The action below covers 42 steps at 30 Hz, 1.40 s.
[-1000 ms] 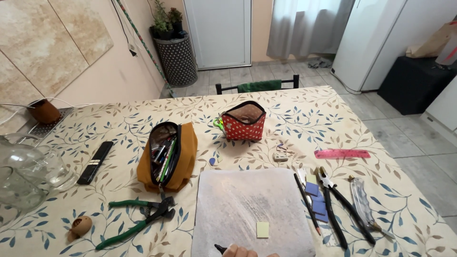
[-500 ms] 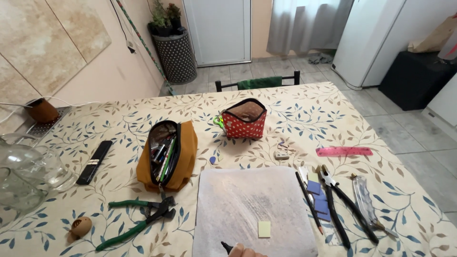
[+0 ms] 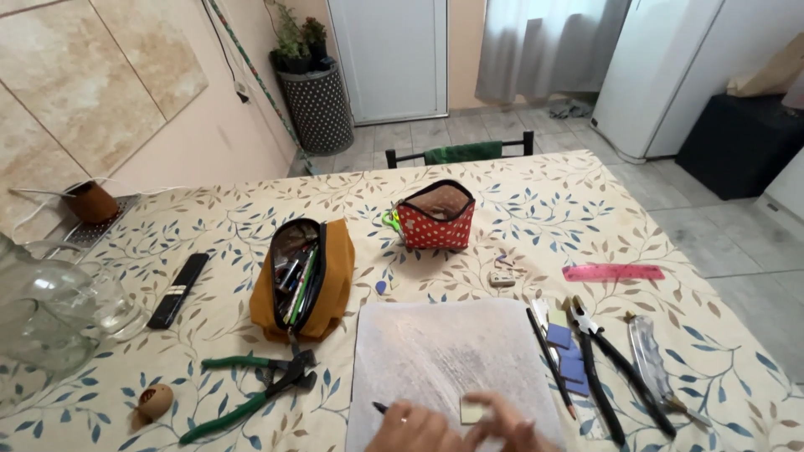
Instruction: Marking, shaping with pliers, and sanding small tile pieces for a craft project.
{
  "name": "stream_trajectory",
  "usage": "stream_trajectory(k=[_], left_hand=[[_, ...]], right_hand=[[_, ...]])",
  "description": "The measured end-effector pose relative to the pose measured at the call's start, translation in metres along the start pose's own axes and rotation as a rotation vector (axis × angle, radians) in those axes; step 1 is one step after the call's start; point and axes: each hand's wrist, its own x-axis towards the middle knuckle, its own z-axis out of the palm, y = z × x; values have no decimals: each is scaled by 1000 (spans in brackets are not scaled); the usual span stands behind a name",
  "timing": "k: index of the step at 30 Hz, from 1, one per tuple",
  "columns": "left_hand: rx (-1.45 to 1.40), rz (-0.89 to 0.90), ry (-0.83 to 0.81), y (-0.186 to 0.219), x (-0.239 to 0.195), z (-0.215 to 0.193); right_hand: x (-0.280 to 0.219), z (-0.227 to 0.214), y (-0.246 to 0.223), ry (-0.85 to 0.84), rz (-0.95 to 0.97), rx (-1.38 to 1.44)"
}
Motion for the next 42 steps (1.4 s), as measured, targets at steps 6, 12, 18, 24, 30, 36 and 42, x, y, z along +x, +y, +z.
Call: stream_trajectory(k=[6, 12, 18, 24, 30, 36, 42], left_hand=[[-195, -166, 352, -35, 6, -36], [-530, -301, 741, -67, 25, -65], [-738, -463, 1046, -112, 64, -41], [-1661, -1122, 944, -142, 105, 1], [-1647, -1160, 538, -110, 101, -19], [-1379, -953, 596, -110, 104, 25], [-1333, -944, 435, -115, 112, 16]], right_hand=[[-16, 5, -103, 195, 38, -1199], [3, -9, -89, 64, 21, -1241], [52, -27, -101, 239, -437, -1229], [131, -62, -95, 173, -326, -1184], [119, -53, -100, 215, -131, -1122], [99, -35, -121, 260, -79, -951], [110, -50, -94, 277, -278, -1035]])
